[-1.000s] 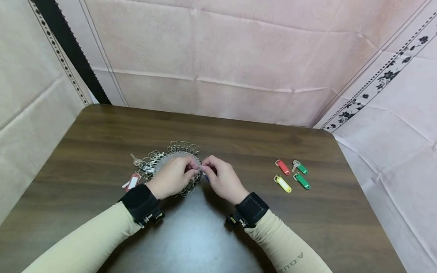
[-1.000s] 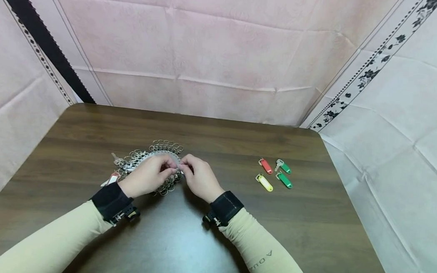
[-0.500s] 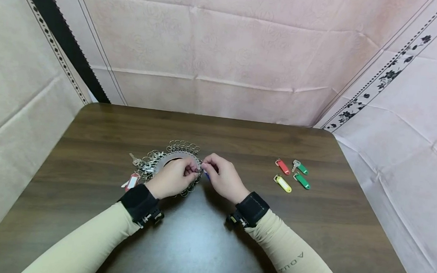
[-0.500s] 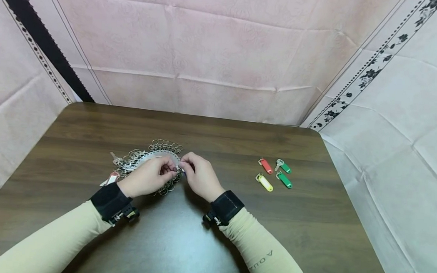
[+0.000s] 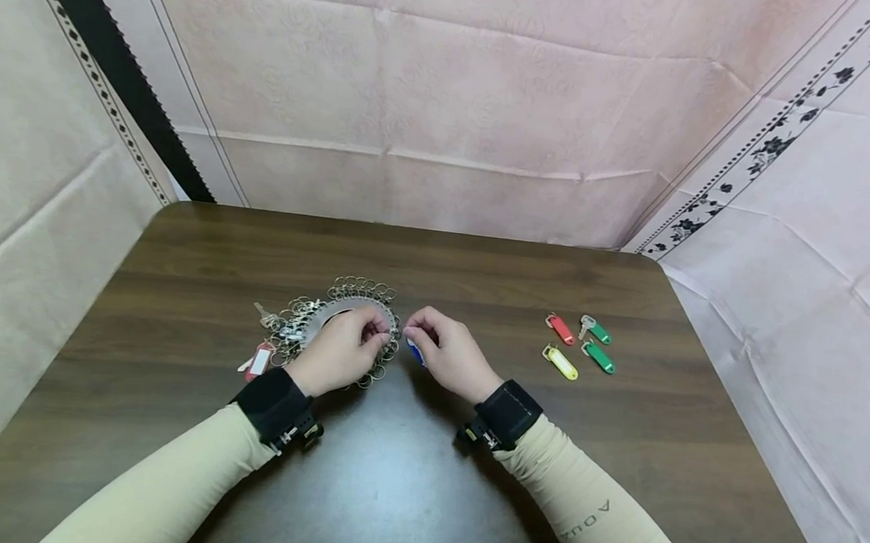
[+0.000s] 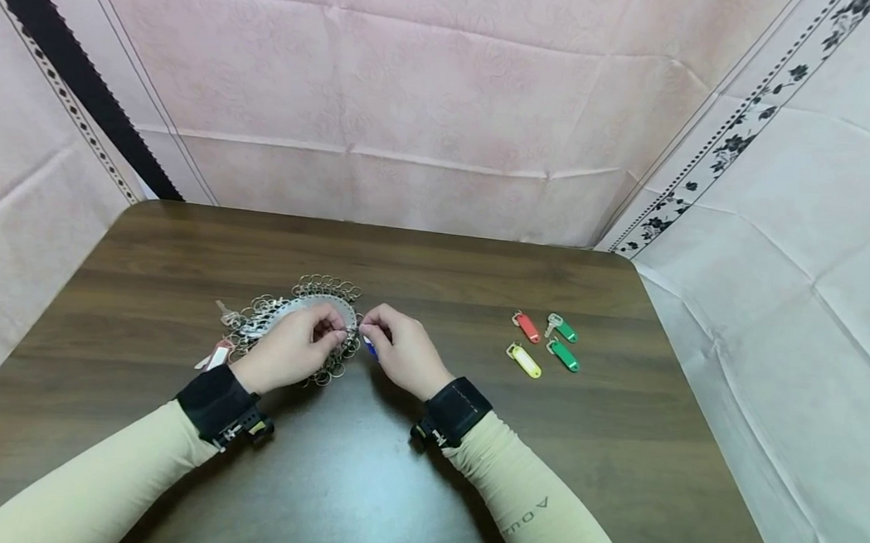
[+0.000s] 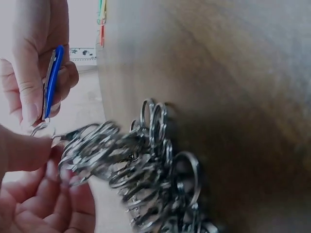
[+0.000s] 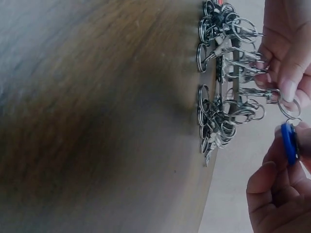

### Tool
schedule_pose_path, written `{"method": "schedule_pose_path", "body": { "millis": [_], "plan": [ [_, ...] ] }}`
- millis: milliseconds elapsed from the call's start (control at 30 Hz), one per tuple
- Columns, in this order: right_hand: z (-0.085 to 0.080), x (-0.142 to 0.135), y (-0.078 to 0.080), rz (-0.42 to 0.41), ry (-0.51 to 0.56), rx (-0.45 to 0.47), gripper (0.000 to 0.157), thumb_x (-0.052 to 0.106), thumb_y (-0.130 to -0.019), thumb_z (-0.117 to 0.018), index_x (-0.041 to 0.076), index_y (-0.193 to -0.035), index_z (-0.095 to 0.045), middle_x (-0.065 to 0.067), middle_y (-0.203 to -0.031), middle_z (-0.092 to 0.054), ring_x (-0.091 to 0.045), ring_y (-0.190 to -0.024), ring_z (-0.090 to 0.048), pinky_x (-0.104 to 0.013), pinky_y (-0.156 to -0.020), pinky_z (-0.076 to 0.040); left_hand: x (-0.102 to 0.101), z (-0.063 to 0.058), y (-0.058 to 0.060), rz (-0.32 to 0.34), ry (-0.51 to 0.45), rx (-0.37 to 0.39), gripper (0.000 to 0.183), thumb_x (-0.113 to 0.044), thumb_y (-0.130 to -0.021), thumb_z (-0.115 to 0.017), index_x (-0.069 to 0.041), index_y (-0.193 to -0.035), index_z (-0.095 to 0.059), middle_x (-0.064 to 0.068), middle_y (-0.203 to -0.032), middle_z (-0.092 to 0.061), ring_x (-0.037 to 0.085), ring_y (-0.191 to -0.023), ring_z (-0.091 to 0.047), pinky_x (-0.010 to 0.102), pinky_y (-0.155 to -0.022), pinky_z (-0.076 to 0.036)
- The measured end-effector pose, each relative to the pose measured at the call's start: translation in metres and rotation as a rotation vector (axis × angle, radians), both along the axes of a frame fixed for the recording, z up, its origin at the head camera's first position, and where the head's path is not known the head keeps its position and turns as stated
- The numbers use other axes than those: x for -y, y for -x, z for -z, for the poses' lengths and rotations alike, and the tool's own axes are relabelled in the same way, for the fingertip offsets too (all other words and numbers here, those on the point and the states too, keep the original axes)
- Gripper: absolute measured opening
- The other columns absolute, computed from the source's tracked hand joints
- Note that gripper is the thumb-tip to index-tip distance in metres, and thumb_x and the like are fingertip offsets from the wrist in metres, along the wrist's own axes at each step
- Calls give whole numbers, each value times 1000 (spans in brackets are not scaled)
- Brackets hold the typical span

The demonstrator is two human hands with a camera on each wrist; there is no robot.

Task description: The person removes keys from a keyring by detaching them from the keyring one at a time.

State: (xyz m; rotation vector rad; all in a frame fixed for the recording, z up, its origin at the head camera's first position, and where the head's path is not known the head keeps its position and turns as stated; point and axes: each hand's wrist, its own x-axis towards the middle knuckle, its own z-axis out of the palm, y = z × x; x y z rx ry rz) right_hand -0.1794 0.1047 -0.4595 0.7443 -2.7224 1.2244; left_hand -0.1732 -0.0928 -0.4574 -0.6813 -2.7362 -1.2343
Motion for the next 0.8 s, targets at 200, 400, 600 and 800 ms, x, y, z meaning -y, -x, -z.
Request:
{"method": "schedule_pose_path", "body": {
  "millis": [200,400,600,800],
  "plan": [
    [1,2,-1,-42,-58,37,13,23,-98,-53,15,-95,-63,3,-77,-61,-7,-66,-52,-27,-59,-46,-1,1,-1,-54,-31,-42,4,-11,-90,-59,-7,-88,-60,3,-76,-60,14,-68,-52,32,-63,-46],
    [1,4,-1,-37,-77,18,11,21,-97,-55,16,-94,-63,4,-77,-61,-6,-66,-52,-26,-59,-46,3,-2,-1,-12,-54,1,4,-7,-90,-61,-7,-86,-63,4,-76,-63,12,-68,-55,32,-63,-49],
    [4,8,-1,-53,-105,5,10,22,-96,-57,17,-92,-64,5,-70,-59,-5,-59,-49,-24,-54,-43,6,-2,3,9,-50,36,7,-2,-91,-58,-5,-90,-65,7,-81,-65,13,-71,-58,34,-65,-52],
    [5,10,-1,-12,-106,-4,9,21,-96,-57,17,-93,-64,5,-71,-60,-5,-60,-50,-24,-54,-43,6,-1,1,15,-52,43,4,-2,-90,-59,-3,-93,-61,7,-83,-64,14,-74,-56,34,-67,-52]
  ]
}}
